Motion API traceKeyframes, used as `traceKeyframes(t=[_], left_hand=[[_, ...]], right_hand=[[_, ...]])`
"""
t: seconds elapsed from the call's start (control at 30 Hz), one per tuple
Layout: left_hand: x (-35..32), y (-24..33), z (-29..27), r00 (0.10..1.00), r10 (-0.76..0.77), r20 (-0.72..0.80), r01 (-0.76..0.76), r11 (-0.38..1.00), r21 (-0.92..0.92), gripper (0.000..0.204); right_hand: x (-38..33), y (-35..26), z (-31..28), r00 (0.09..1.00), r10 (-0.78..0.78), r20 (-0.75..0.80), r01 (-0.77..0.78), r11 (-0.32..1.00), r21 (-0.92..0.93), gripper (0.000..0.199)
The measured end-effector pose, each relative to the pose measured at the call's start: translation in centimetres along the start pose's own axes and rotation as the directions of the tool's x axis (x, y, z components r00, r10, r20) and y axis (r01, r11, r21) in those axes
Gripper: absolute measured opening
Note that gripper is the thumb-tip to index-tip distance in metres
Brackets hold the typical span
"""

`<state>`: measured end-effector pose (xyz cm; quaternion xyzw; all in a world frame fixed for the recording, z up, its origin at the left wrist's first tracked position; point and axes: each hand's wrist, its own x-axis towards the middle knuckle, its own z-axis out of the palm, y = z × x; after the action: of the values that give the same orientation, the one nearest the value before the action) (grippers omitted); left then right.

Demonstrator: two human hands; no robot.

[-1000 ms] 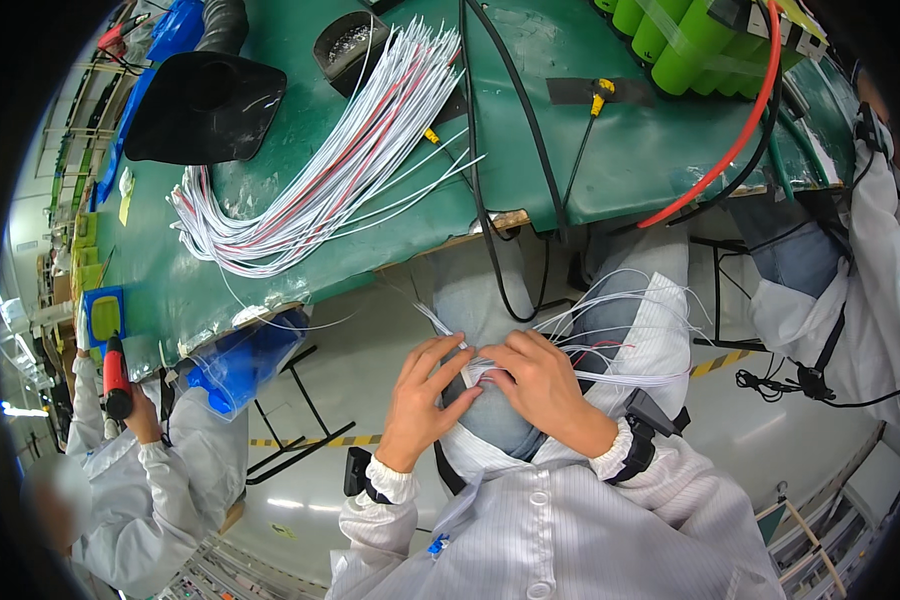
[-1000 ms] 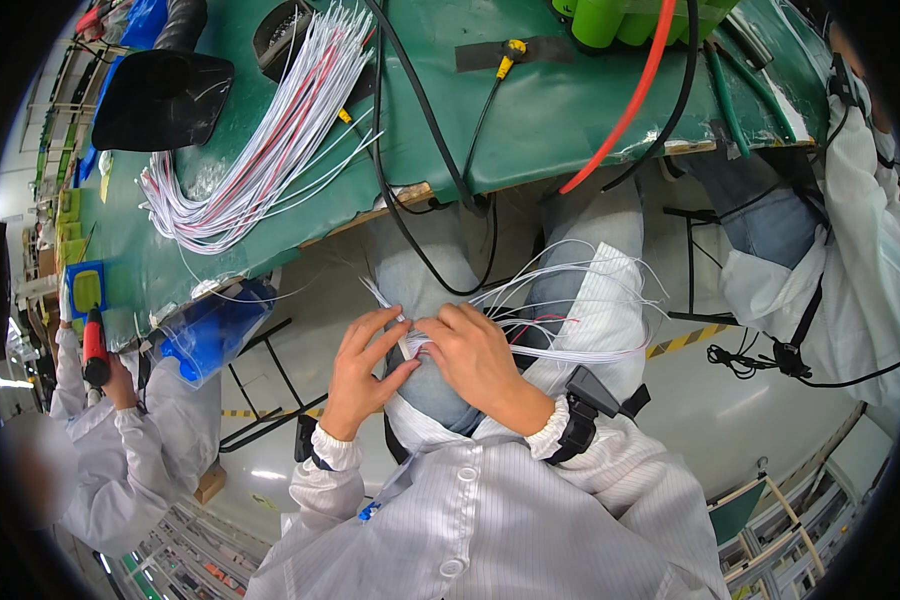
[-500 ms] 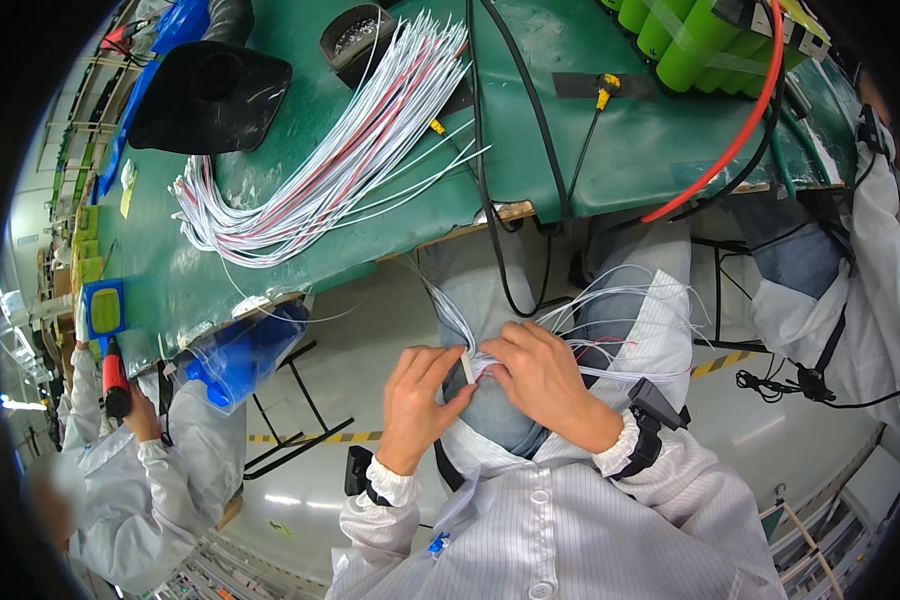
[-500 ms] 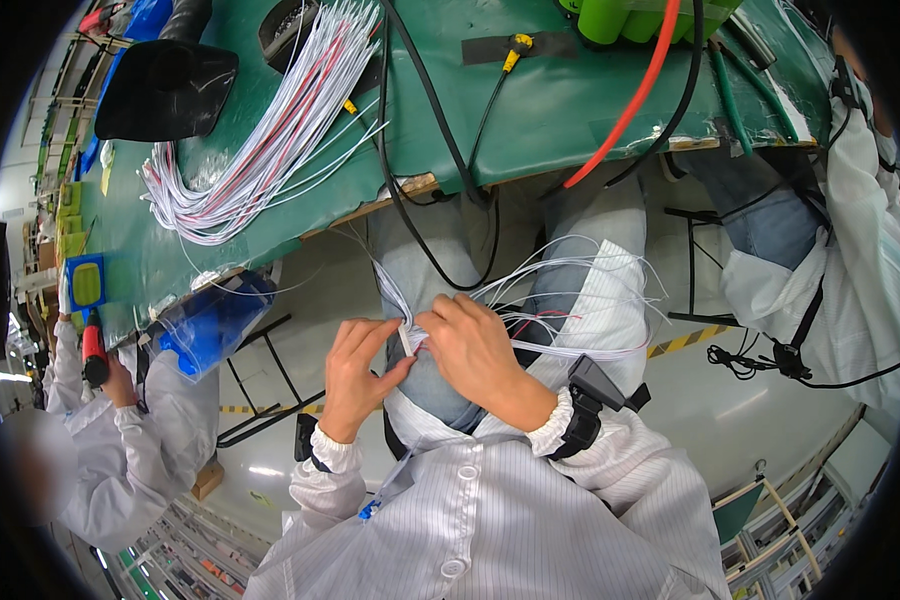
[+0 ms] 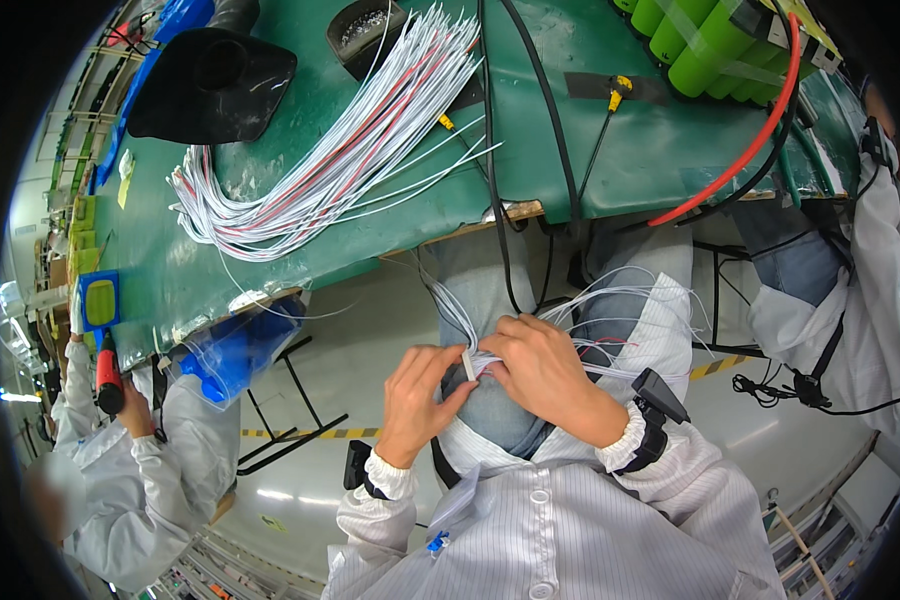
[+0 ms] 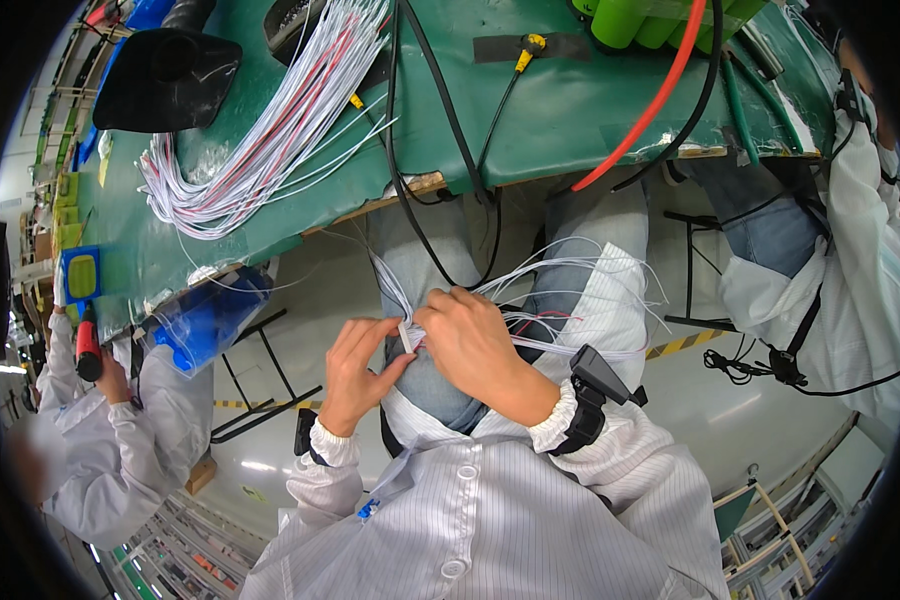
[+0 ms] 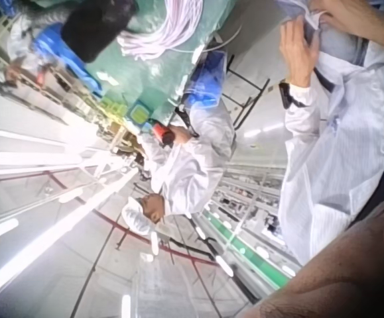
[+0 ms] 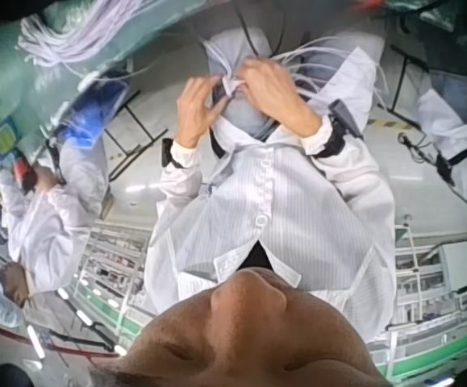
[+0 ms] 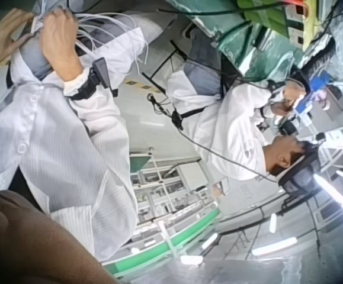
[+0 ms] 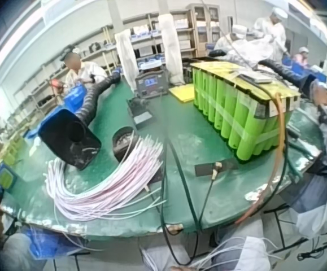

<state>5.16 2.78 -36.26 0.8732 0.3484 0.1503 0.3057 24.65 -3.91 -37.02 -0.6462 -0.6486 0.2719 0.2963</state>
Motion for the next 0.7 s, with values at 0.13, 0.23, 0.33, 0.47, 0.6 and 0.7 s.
traceKeyframes(t=[0.13,0.23,0.33,0.47,0.6,0.7], left_hand=[[0.2,-0.1,0.1,1.000,-0.025,0.014,0.025,1.000,-0.015,0.048],[0.4,0.0,0.3,0.999,-0.038,0.009,0.039,0.999,-0.028,0.049],[0.9,0.1,0.2,1.000,-0.016,0.015,0.016,1.000,-0.009,0.049],[0.8,-0.7,0.5,0.998,-0.044,0.035,0.046,0.998,-0.042,0.052],[0.4,-1.3,0.9,1.000,-0.011,0.004,0.011,0.997,-0.080,0.051],[0.2,-1.5,1.1,1.000,0.005,-0.020,-0.007,0.996,-0.091,0.052]], right_hand=[[0.2,0.2,0.0,1.000,0.001,0.010,-0.001,1.000,0.007,0.018],[0.4,0.2,-0.1,1.000,-0.006,0.014,0.006,1.000,-0.007,0.018],[1.2,-0.1,-0.9,0.999,-0.047,0.023,0.049,0.992,-0.116,0.017],[2.3,0.5,-1.4,0.994,-0.087,0.063,0.097,0.981,-0.170,0.011],[2.3,2.3,-2.4,0.967,0.068,0.246,-0.029,0.987,-0.158,0.005],[2.2,2.9,-2.9,0.958,-0.002,0.286,0.035,0.993,-0.110,0.008]])
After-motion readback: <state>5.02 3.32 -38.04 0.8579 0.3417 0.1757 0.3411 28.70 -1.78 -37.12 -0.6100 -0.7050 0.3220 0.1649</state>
